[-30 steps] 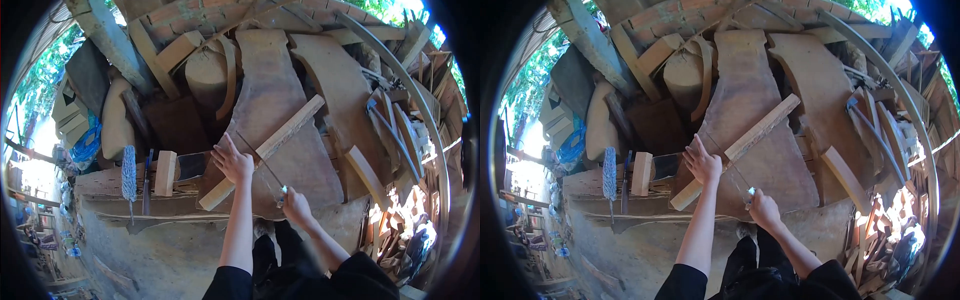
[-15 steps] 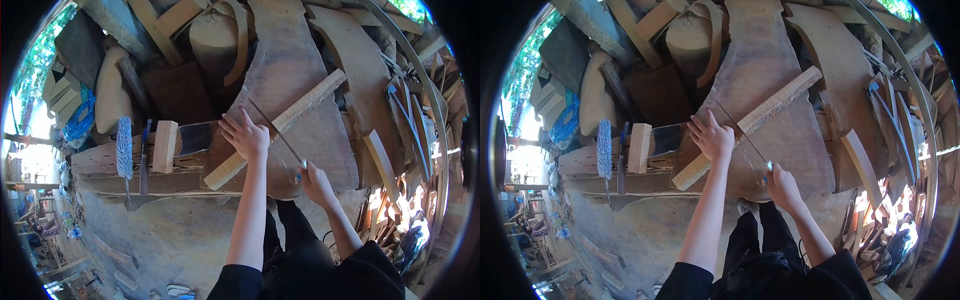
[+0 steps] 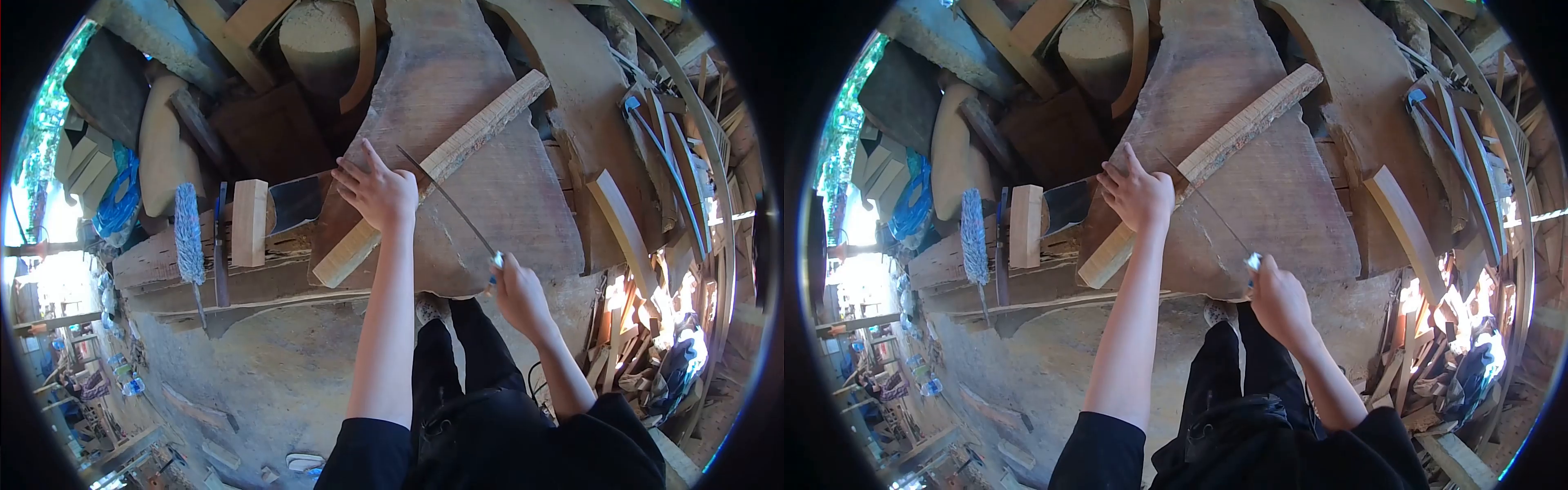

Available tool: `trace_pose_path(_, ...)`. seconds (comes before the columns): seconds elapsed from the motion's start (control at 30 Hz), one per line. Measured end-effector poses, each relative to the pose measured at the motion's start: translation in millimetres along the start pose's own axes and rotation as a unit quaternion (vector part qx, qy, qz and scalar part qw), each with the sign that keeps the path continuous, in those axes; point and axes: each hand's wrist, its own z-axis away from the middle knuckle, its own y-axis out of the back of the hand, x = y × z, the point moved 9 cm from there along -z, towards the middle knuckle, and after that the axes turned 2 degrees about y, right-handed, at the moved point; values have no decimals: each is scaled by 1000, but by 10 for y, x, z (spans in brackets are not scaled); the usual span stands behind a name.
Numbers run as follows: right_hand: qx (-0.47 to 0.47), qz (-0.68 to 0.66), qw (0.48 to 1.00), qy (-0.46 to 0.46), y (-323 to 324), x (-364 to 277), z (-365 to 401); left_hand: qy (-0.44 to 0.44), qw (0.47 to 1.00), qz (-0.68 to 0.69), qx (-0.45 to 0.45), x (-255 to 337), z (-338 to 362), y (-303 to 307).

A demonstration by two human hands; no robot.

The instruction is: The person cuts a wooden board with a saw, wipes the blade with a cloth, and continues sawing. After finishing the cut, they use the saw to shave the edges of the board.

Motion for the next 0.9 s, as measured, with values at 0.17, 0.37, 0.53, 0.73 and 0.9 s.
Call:
trace_pose_path(0.17, 3, -2, 1000, 16, 14, 12, 4, -2, 1000, -7, 0, 11, -13, 14)
trace_pose_path(0.37, 13, 33, 997, 65, -118, -337, -630, -14, 999, -34, 33, 21, 8, 26)
trace_pose_path(0.53, -30, 25, 999, -18, -79, 50, -53, -6, 999, -32, 36, 14, -4, 6)
trace_pose_path(0.73, -12, 5, 1000, 10, 27, 280, 421, -2, 999, -41, 19, 11, -3, 6)
trace_pose_path(0.9, -4, 54, 996, 72, -28, -252, -555, -19, 999, -9, 26, 5, -1, -21)
